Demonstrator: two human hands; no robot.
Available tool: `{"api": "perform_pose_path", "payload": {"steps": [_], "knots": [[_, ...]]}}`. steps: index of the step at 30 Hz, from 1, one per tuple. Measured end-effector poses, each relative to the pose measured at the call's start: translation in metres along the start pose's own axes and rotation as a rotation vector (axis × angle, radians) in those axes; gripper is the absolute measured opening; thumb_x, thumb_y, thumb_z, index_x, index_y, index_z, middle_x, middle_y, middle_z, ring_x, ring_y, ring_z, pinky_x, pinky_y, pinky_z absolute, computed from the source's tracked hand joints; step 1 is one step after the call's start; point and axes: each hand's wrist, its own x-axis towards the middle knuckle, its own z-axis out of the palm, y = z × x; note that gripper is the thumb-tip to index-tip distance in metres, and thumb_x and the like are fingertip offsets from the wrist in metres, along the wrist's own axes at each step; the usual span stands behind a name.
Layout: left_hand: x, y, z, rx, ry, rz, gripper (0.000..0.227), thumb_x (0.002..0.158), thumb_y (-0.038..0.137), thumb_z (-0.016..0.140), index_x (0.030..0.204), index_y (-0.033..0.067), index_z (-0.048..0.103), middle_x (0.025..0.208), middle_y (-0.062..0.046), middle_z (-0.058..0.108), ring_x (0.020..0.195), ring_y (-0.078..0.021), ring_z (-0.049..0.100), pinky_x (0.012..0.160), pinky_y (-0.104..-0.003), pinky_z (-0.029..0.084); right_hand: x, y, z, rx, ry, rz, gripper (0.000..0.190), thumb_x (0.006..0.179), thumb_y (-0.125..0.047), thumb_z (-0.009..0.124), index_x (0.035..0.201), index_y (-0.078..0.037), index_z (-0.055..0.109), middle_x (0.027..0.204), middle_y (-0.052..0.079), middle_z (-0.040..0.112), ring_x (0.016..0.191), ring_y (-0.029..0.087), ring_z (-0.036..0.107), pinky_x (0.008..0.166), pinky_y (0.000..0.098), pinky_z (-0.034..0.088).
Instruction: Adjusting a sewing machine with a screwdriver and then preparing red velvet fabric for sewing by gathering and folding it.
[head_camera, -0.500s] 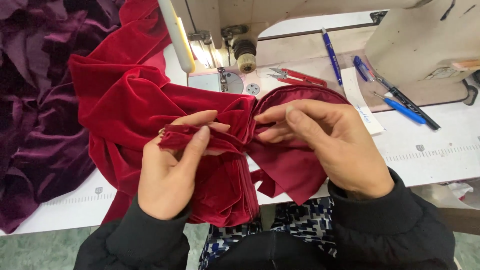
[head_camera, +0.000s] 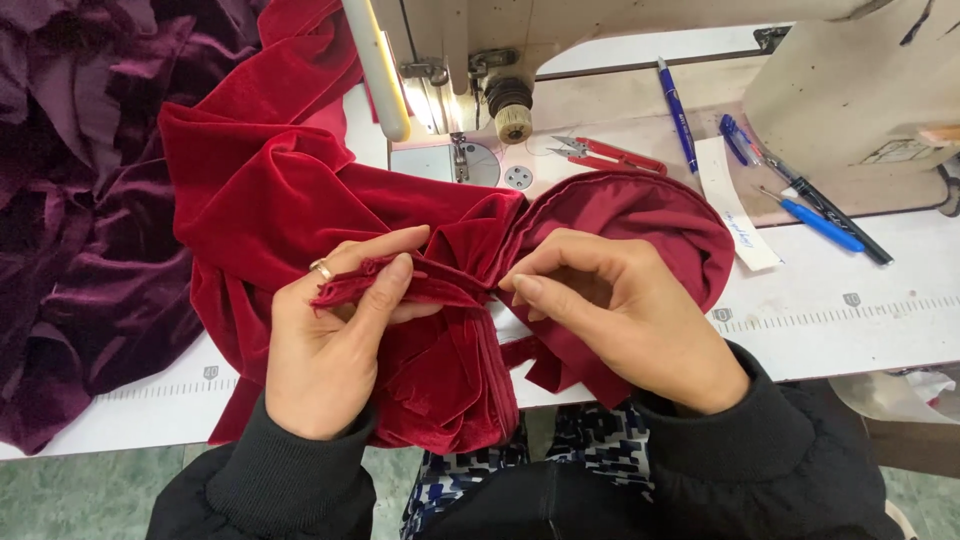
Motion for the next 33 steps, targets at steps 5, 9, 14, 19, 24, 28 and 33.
{"api": "perform_pose_path", "payload": {"steps": [5,9,14,19,24,28,33], "knots": [[-0.0001,0.0018,-0.0023,0.040,0.073,-0.013,0.025,0.087,0.011,0.060,0.108,-0.0009,0.068,0.099,-0.015,0.070,0.084,-0.0218,0.072,0.071,-0.031,0.070,0.0018,0.0038,0.0025,-0.043,0.003,-0.045,0.014,0.089,-0.014,0.062,0.090,-0.005,0.072,0.078,0.001,0.064,0.069,0.008,0.061,0.066,0.0204,0.052],[-0.0014,0.0021,-0.0043,0.015,0.112,-0.003,0.016,0.084,0.006,0.064,0.096,-0.0035,0.068,0.095,-0.015,0.070,0.083,-0.0257,0.074,0.068,-0.032,0.070,0.0018,0.0048,0.0039,-0.023,0.018,-0.041,0.014,0.089,-0.013,0.062,0.092,-0.004,0.072,0.079,0.002,0.065,0.070,0.009,0.063,0.068,0.0203,0.054],[-0.0025,0.0001,-0.0040,-0.031,0.124,-0.014,0.013,0.084,0.005,0.065,0.094,-0.0038,0.068,0.088,-0.015,0.070,0.080,-0.0231,0.072,0.068,-0.032,0.069,-0.0001,0.0003,0.0049,-0.002,0.007,-0.021,0.015,0.089,-0.015,0.062,0.092,-0.004,0.072,0.079,0.002,0.068,0.070,0.010,0.066,0.067,0.0204,0.055],[-0.0033,0.0011,-0.0019,-0.064,0.129,-0.034,0.014,0.085,0.005,0.064,0.094,-0.0044,0.068,0.086,-0.014,0.071,0.080,-0.0218,0.072,0.068,-0.033,0.069,-0.0023,-0.0015,0.0057,0.033,-0.007,0.019,0.016,0.088,-0.015,0.063,0.091,-0.003,0.073,0.078,0.003,0.068,0.068,0.011,0.065,0.065,0.0206,0.056],[-0.0045,0.0044,-0.0012,-0.038,0.130,-0.043,0.012,0.085,0.005,0.064,0.092,-0.0029,0.069,0.089,-0.014,0.071,0.082,-0.0228,0.073,0.068,-0.033,0.070,-0.0033,-0.0028,0.0039,0.018,0.018,0.016,0.017,0.088,-0.016,0.063,0.091,-0.003,0.073,0.075,0.004,0.072,0.063,0.010,0.065,0.061,0.0196,0.056],[-0.0045,0.0022,-0.0014,-0.064,0.132,-0.033,0.012,0.085,0.005,0.064,0.093,-0.0030,0.068,0.088,-0.014,0.071,0.081,-0.0233,0.073,0.068,-0.034,0.070,-0.0032,-0.0021,0.0001,0.022,0.045,-0.009,0.017,0.089,-0.014,0.061,0.090,-0.001,0.072,0.074,0.006,0.071,0.061,0.010,0.063,0.060,0.0199,0.054],[-0.0042,0.0044,-0.0043,0.001,0.156,-0.005,0.014,0.085,0.006,0.064,0.094,-0.0033,0.068,0.090,-0.015,0.071,0.079,-0.0235,0.073,0.064,-0.032,0.069,-0.0008,0.0021,-0.0033,-0.064,0.143,-0.006,0.016,0.089,-0.016,0.062,0.090,-0.003,0.071,0.073,0.005,0.073,0.059,0.008,0.064,0.062,0.0192,0.054]]}}
